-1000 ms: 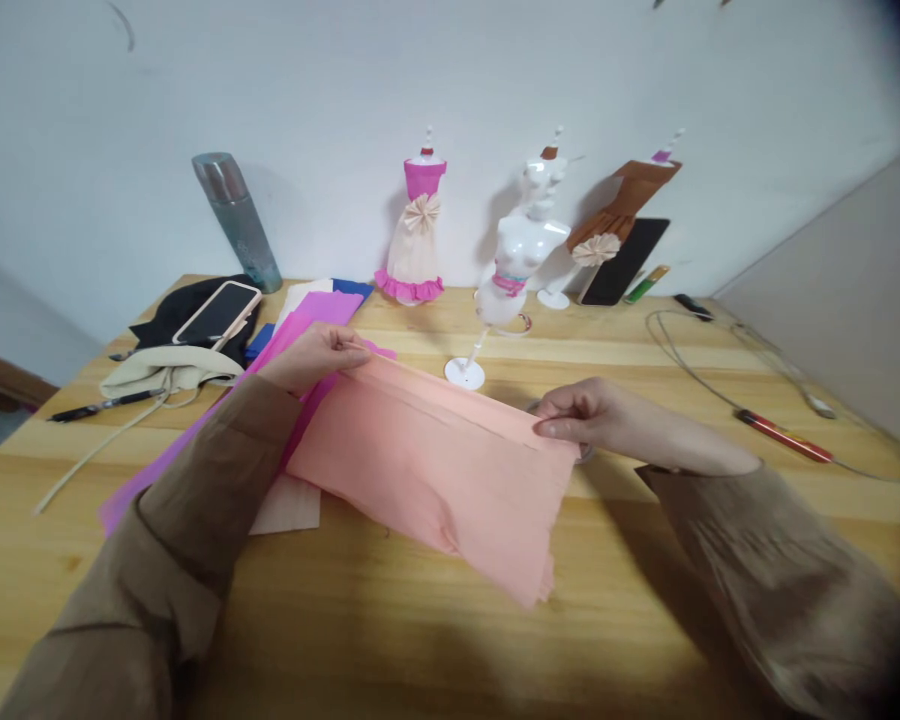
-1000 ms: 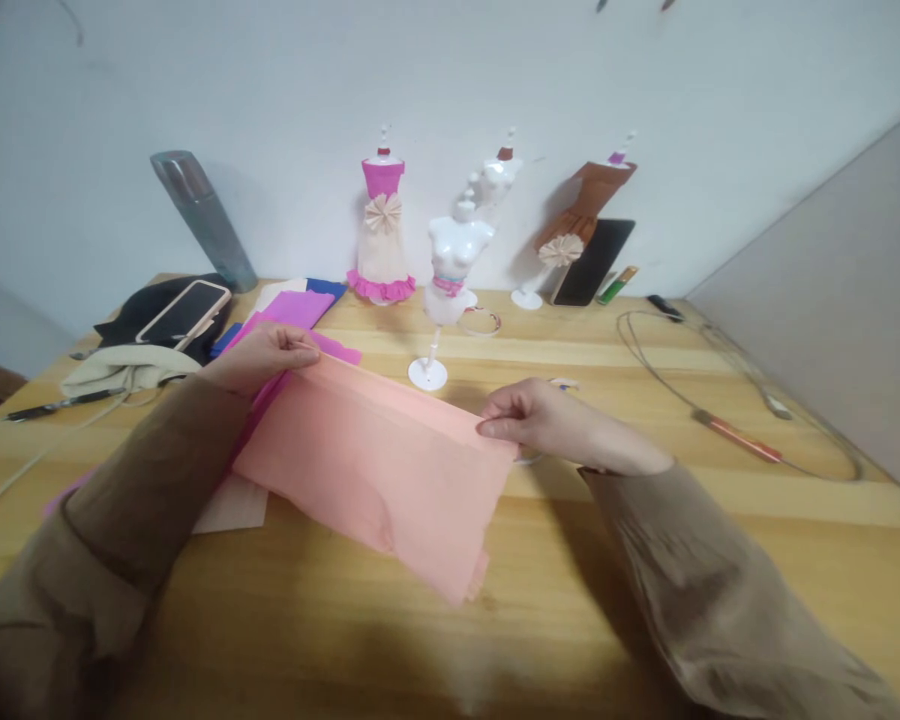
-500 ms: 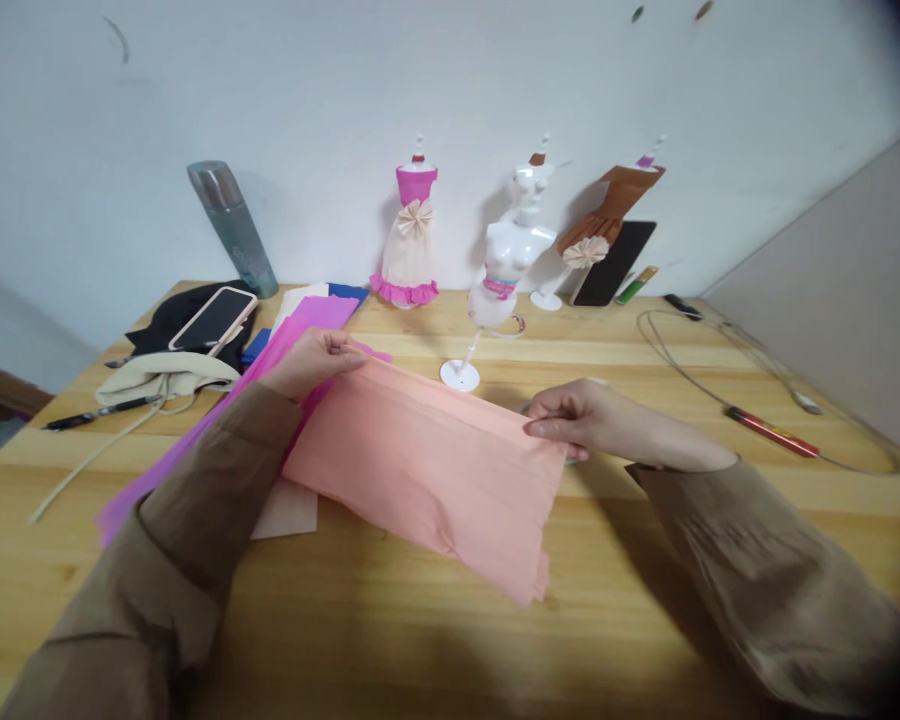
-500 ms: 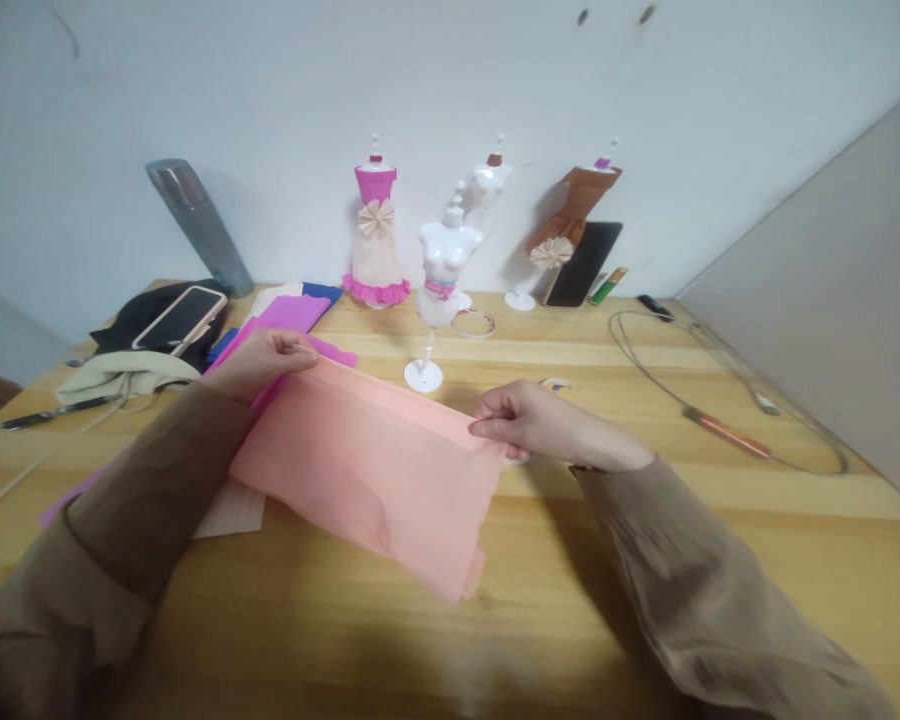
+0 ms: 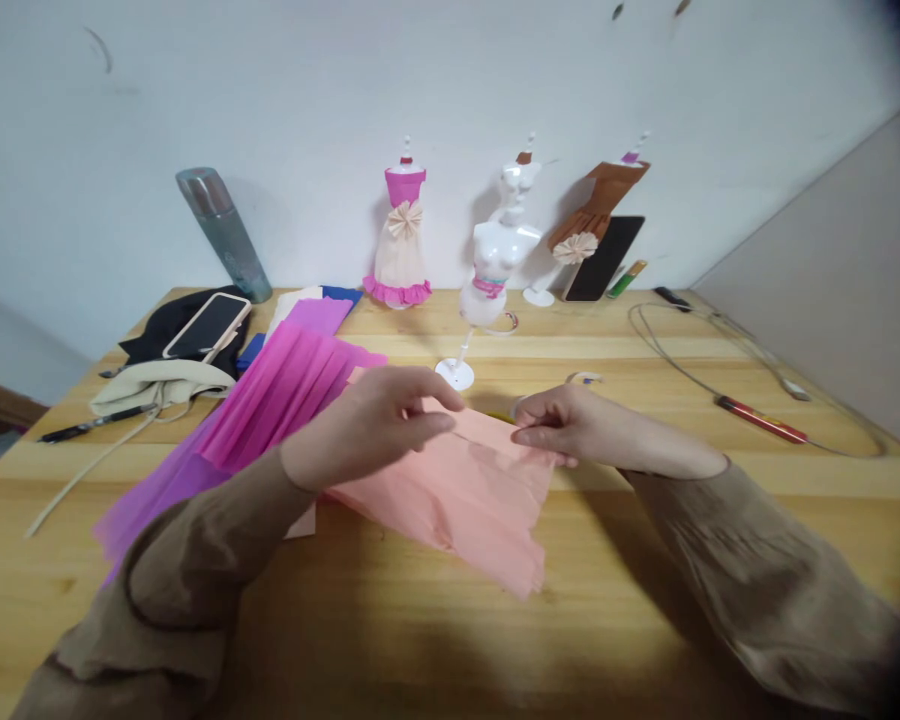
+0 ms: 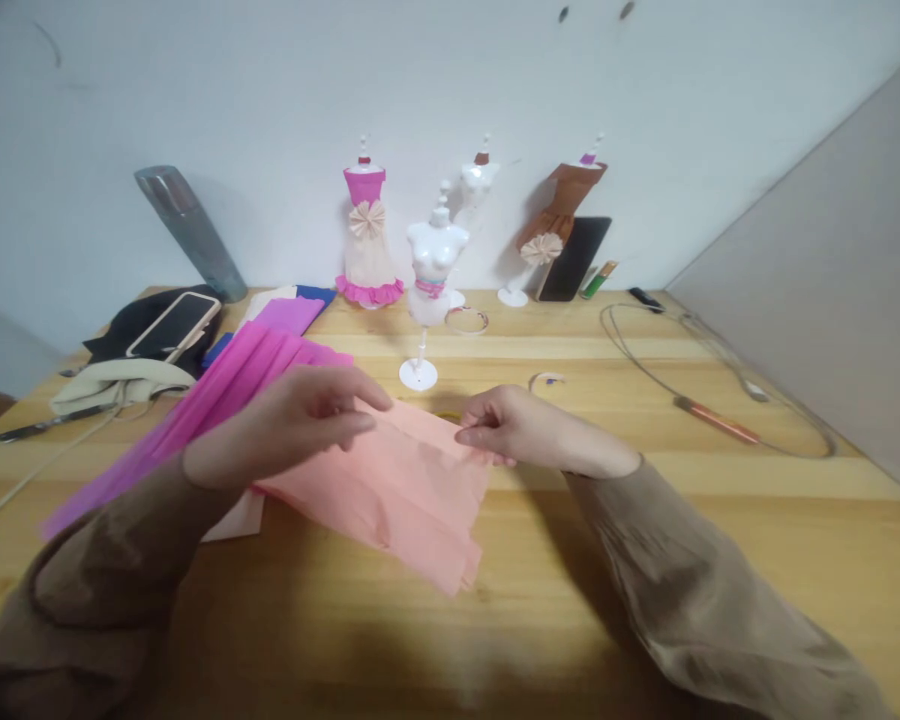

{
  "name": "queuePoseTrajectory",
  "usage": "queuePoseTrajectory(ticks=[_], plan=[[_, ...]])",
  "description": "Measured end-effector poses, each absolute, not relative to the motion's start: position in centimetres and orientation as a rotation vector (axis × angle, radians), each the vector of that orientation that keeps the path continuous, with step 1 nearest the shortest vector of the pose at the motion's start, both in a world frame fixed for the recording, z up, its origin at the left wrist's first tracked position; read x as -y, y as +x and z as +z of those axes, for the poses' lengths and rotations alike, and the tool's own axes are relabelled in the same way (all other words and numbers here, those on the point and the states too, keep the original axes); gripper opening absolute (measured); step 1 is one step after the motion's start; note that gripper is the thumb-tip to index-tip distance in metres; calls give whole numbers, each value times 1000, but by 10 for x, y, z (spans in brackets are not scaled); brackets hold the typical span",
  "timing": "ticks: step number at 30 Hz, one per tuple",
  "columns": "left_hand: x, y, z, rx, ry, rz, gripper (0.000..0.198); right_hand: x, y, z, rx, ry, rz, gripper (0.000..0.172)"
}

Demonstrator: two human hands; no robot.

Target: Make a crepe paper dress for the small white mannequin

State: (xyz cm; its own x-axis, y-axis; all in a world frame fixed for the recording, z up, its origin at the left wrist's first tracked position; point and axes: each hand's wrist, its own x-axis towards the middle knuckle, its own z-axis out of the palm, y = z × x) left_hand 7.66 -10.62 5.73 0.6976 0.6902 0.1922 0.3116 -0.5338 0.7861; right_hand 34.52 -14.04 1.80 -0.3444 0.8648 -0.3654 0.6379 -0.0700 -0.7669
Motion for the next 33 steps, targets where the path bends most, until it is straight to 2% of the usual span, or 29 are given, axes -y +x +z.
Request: queuePoseTrajectory(ticks=[4, 9, 16, 33], plan=[[106, 120, 42, -589, 2357, 517, 23, 146, 343, 18, 2066, -1604, 1285, 35], [87, 145, 33, -622, 2212, 62, 18, 149, 341, 19, 2127, -1579, 1202, 31], [69, 134, 12, -566, 2520, 262, 18, 144, 345, 19, 2128, -1572, 1245, 33], [15, 65, 17, -991, 2593, 152, 15, 144, 358, 23, 2064, -1610, 1376, 46]])
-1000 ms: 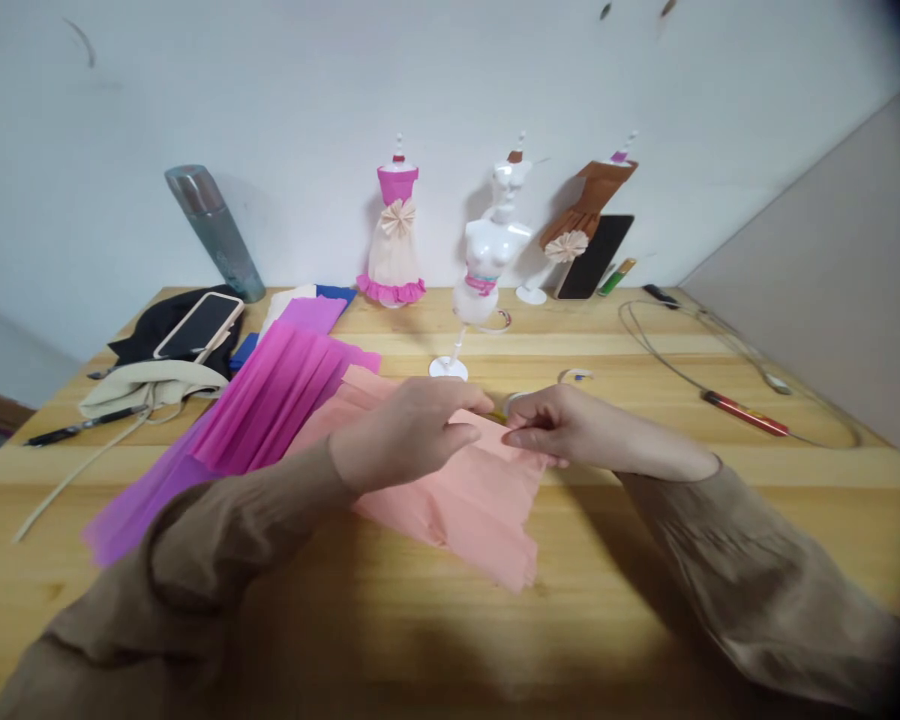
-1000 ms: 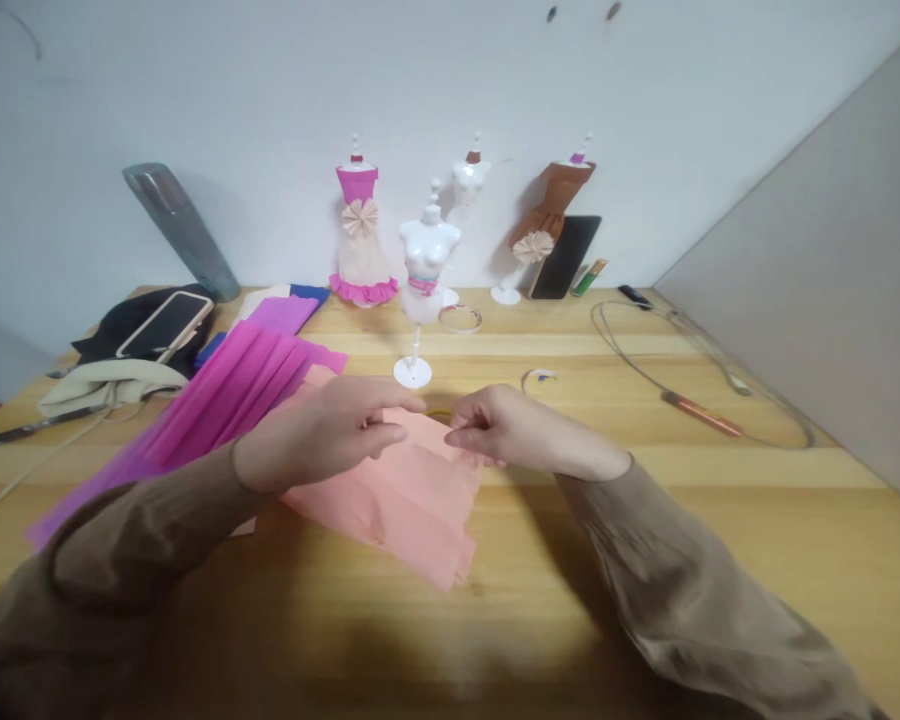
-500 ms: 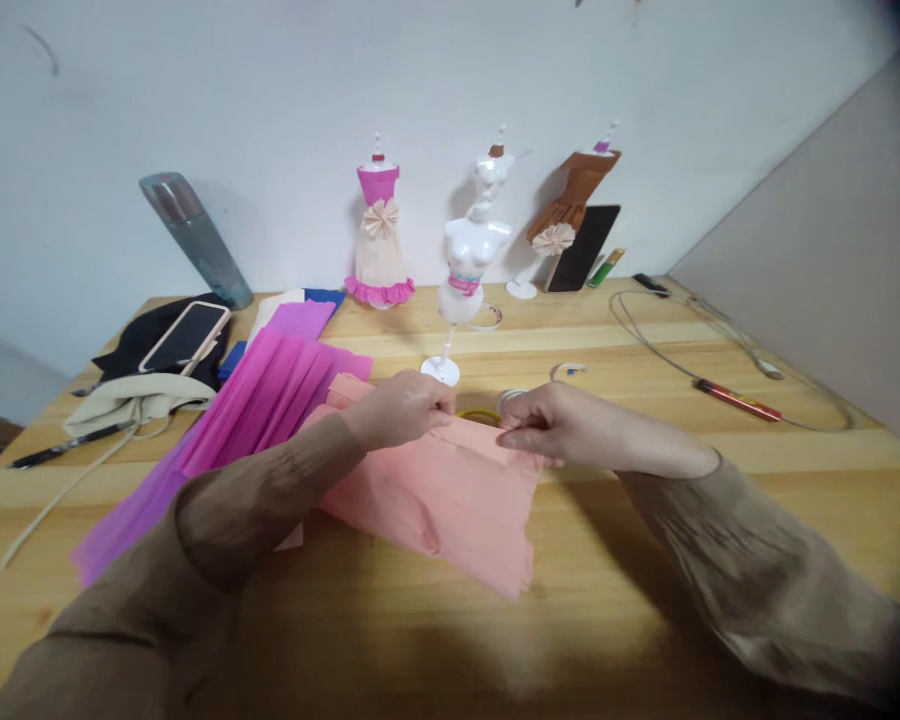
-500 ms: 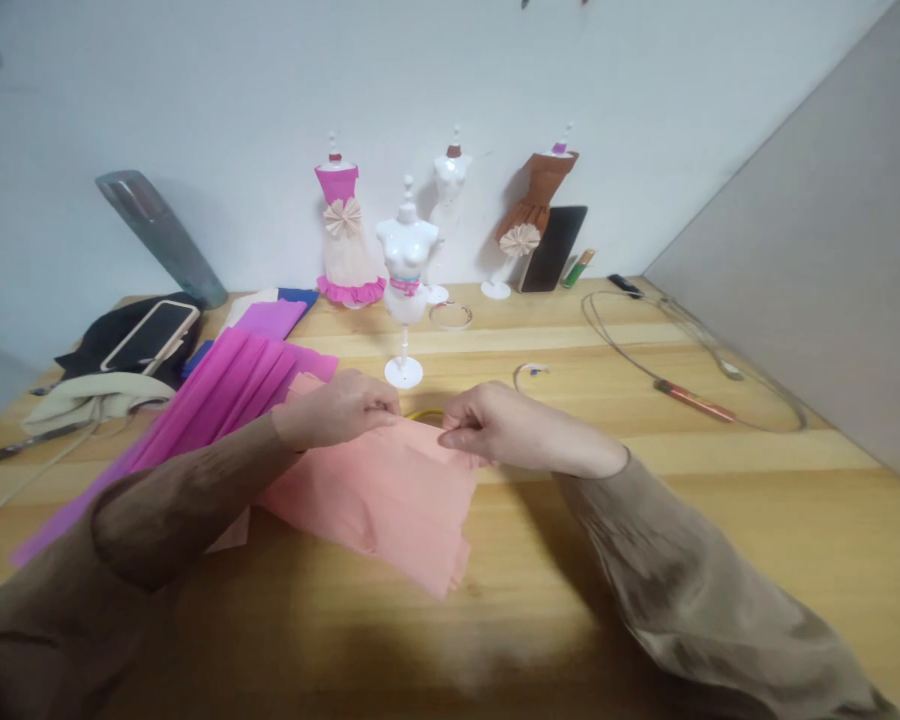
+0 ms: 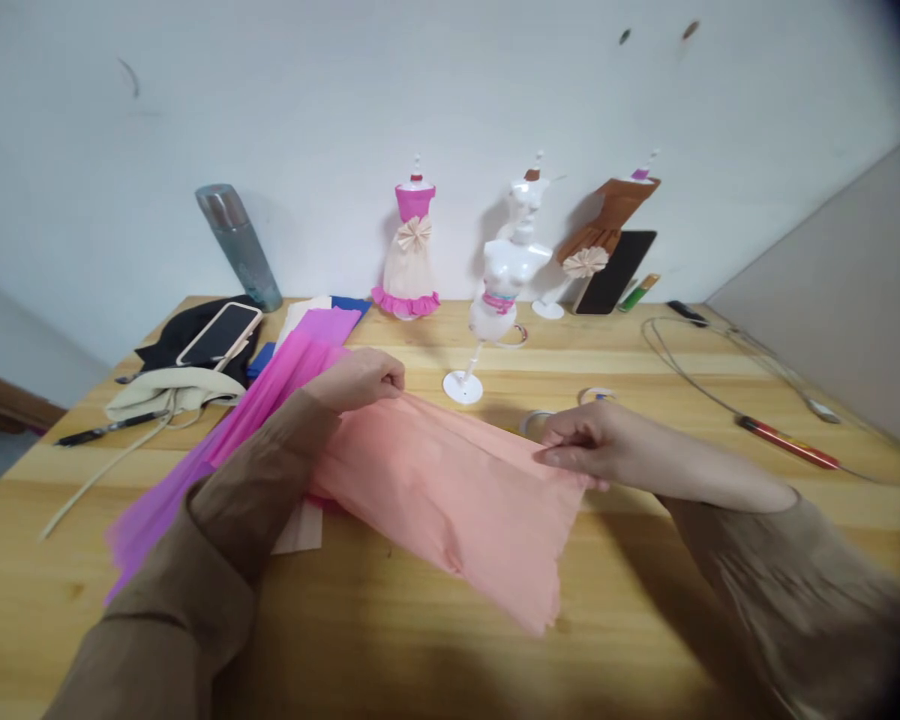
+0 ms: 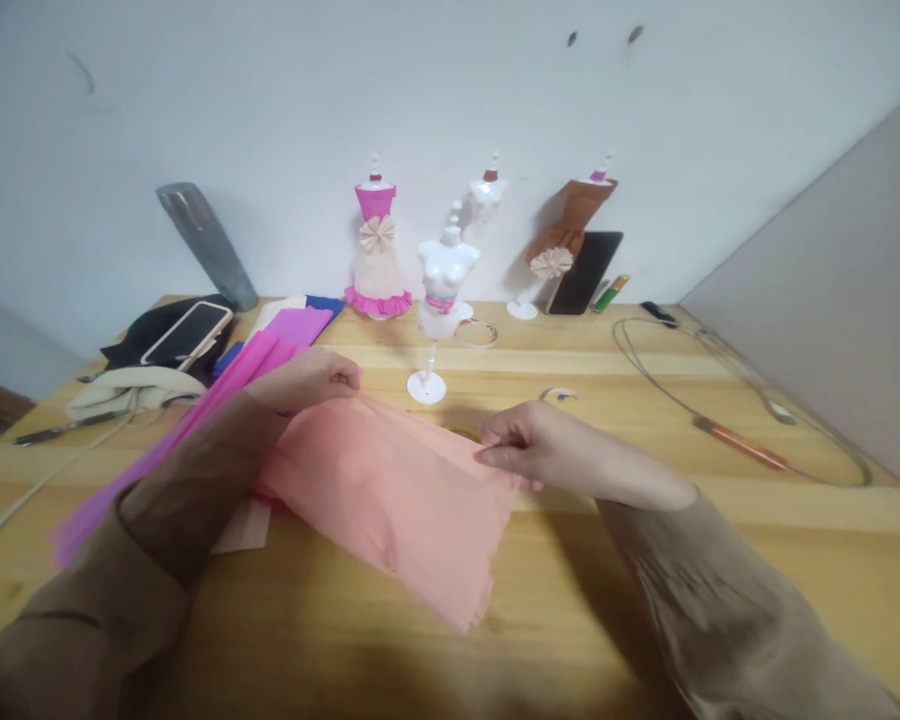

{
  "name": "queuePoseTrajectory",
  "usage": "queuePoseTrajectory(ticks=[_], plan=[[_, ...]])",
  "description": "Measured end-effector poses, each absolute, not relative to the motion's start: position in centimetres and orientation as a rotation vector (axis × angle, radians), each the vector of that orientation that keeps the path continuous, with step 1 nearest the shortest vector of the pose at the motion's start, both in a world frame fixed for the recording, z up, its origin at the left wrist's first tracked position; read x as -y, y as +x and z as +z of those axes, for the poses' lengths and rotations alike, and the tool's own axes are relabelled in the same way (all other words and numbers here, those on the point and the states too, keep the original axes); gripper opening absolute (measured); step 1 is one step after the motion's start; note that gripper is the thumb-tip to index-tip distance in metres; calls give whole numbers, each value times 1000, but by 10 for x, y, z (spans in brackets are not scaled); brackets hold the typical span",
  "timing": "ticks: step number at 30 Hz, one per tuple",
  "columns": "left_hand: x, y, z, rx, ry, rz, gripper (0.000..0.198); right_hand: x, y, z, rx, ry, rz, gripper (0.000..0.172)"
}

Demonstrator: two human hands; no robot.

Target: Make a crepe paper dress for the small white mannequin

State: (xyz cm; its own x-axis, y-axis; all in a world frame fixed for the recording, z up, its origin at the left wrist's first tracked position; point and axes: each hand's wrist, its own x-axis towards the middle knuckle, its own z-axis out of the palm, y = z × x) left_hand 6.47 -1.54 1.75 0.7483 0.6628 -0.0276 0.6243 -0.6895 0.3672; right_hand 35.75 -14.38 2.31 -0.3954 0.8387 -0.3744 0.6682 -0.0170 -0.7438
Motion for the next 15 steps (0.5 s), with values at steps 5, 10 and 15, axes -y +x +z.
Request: queuePoseTrajectory(ticks=[5, 10, 15], plan=[[10, 58, 18, -1056, 2531, 228, 13, 140, 362, 19, 2056, -1563, 1442, 47], [5, 51, 21, -1088, 2484, 247, 10, 134, 371, 16, 1978, -1572, 1549, 48], [-3, 44, 17, -1053, 2333, 291, 14, 131, 379, 12, 1968, -1560, 1610, 49]])
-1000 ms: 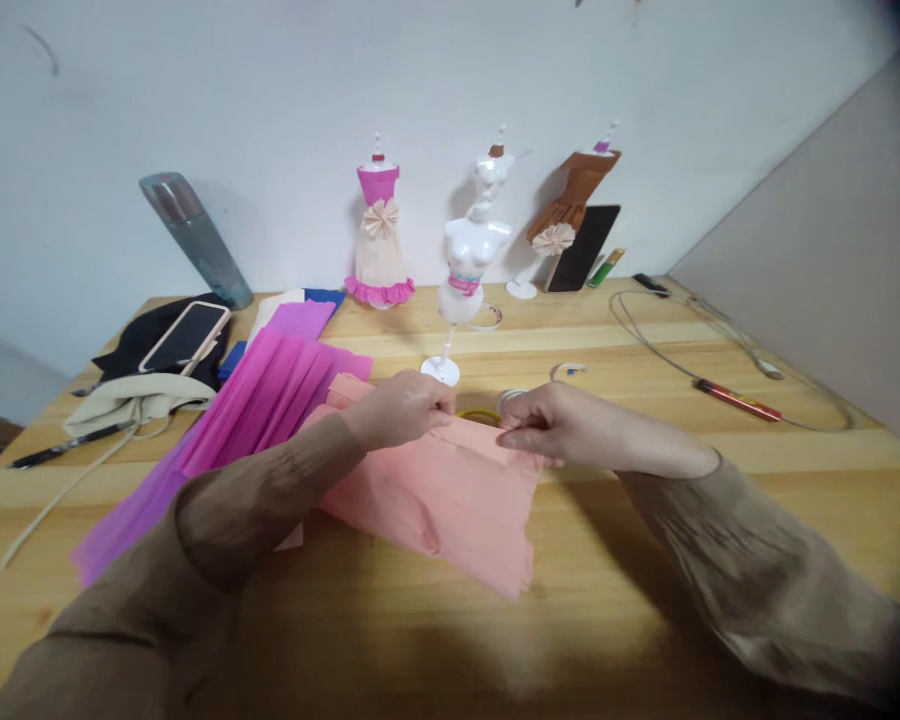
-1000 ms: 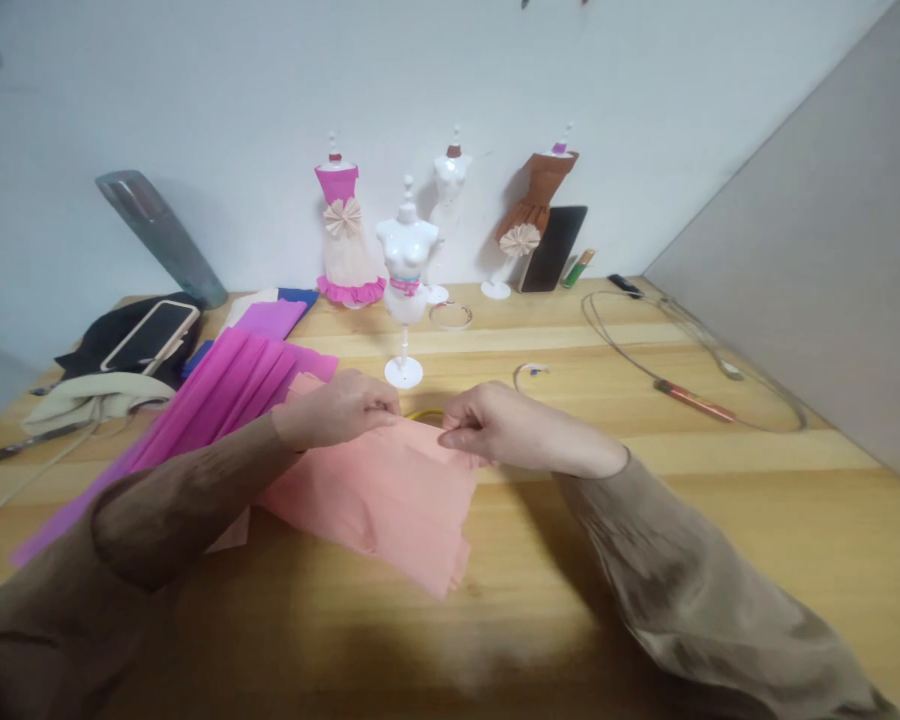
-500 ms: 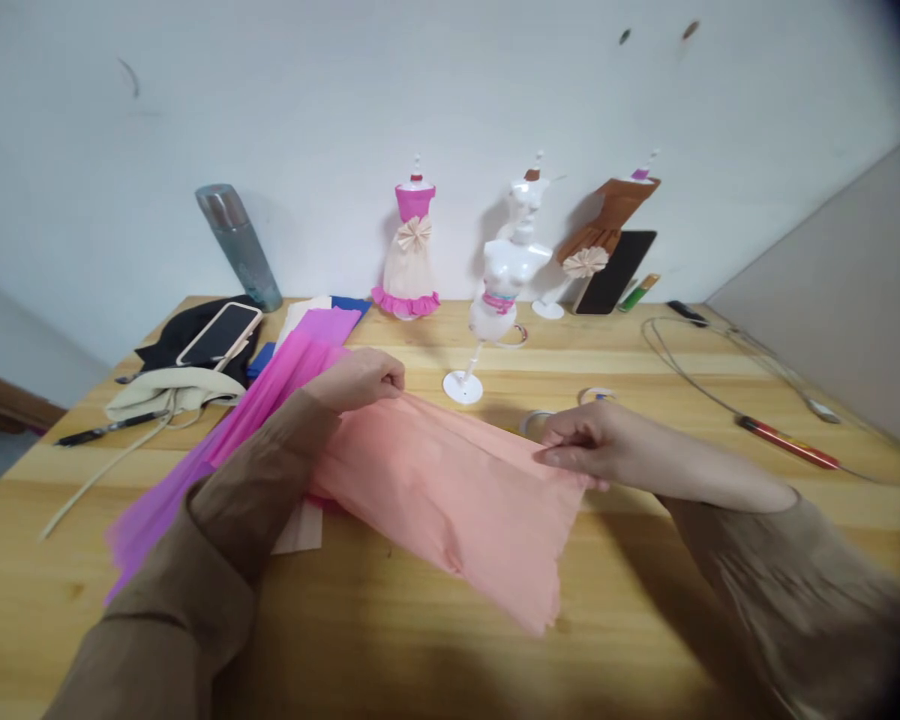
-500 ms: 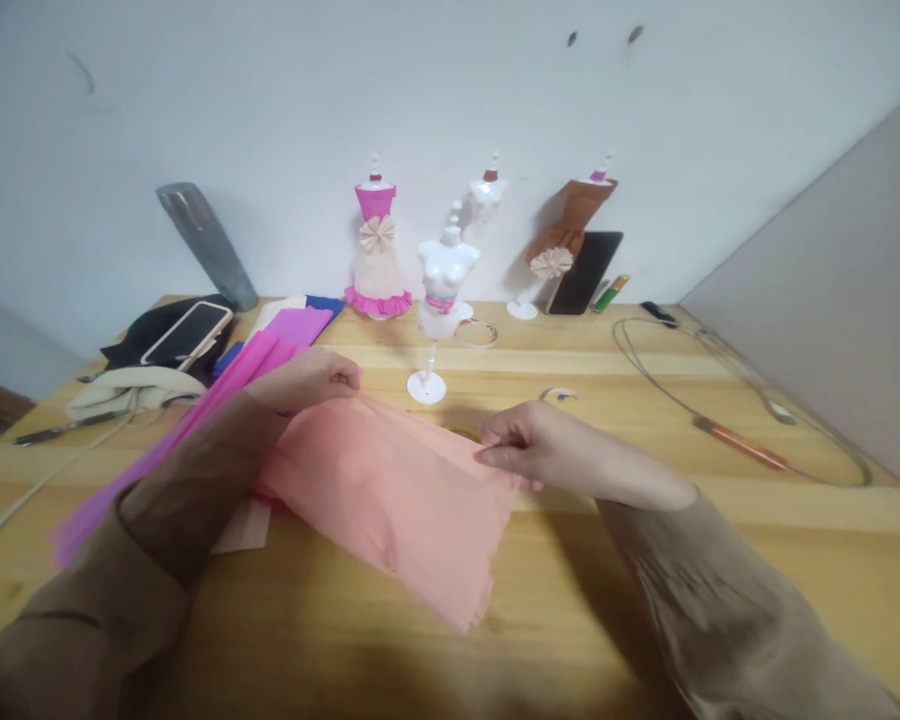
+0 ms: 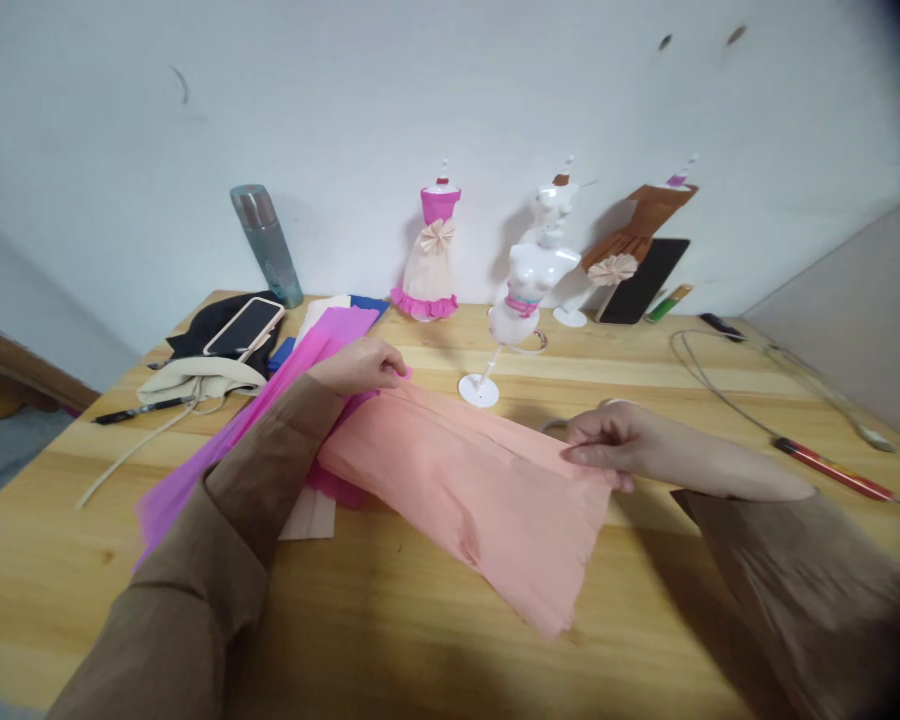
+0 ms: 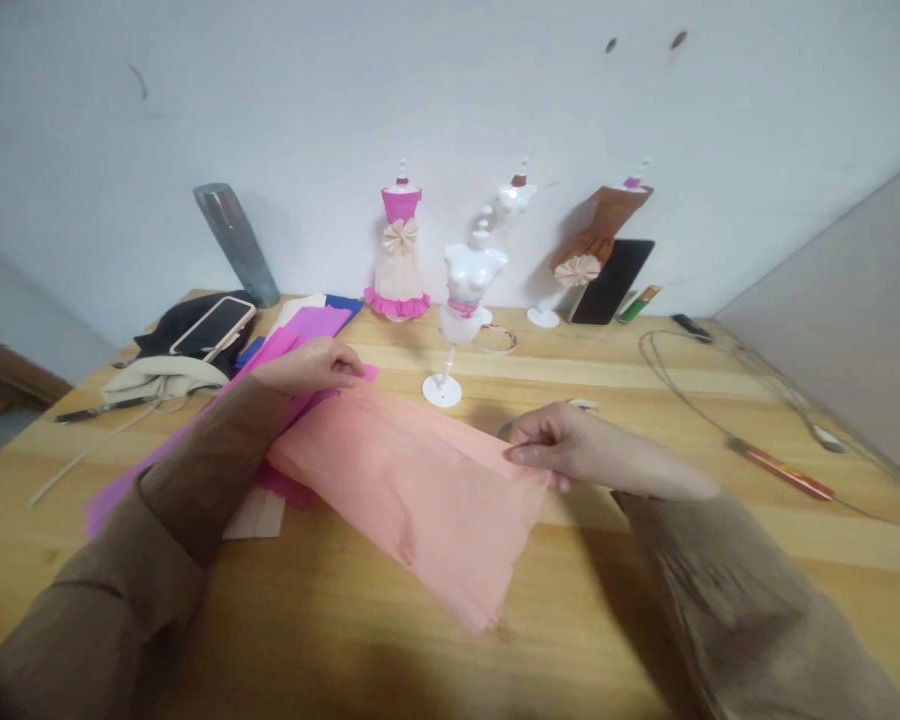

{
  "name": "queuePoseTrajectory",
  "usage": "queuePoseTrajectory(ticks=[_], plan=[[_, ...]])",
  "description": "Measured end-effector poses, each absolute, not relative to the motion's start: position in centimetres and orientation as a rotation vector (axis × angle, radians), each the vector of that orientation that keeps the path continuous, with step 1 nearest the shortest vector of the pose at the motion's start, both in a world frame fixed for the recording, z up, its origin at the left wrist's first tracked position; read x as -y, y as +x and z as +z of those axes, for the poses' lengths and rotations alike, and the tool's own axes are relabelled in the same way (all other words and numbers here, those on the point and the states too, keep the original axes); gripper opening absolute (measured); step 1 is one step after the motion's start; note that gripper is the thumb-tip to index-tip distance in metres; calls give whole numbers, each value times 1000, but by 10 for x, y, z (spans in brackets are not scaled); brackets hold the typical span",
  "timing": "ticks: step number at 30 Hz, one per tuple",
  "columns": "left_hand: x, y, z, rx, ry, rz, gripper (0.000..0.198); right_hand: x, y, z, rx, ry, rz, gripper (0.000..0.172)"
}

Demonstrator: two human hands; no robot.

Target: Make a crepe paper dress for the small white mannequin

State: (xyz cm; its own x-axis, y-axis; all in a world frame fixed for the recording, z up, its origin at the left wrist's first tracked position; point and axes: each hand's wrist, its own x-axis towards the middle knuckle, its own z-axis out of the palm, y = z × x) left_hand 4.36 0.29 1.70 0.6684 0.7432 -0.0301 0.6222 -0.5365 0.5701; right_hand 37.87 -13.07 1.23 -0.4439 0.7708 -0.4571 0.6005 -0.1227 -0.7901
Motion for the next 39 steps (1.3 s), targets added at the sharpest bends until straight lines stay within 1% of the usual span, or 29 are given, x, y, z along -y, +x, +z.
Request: queuePoseTrajectory(ticks=[5, 9, 13, 15, 18, 25, 32, 39], plan=[[-7, 41, 11, -1056, 2141, 409, 6, 128, 382, 10, 1895, -1552, 1649, 49], [-5, 42, 8, -1031, 2001, 540, 10, 128, 382, 11, 1809, -1592, 1647, 49], [-1, 44, 6, -989, 1629, 666, 15, 128, 381, 8, 1779, -1606, 1624, 50], [0, 46, 5, -970, 1453, 683, 19, 128, 381, 6, 1773, -1595, 1589, 51], [1, 46, 4, -972, 1344, 662, 17, 126, 381, 2, 1772, -1589, 1542, 53], [6, 46, 6, -967, 1356, 498, 21, 126, 377, 2, 1728, -1611, 1509, 54], [4, 42, 0, -934, 1373, 529, 15, 123, 374, -2, 1678, -1601, 1399, 52], [3, 37, 1, -953, 1476, 488, 18, 125, 375, -7, 1670, -1661, 1561, 54]])
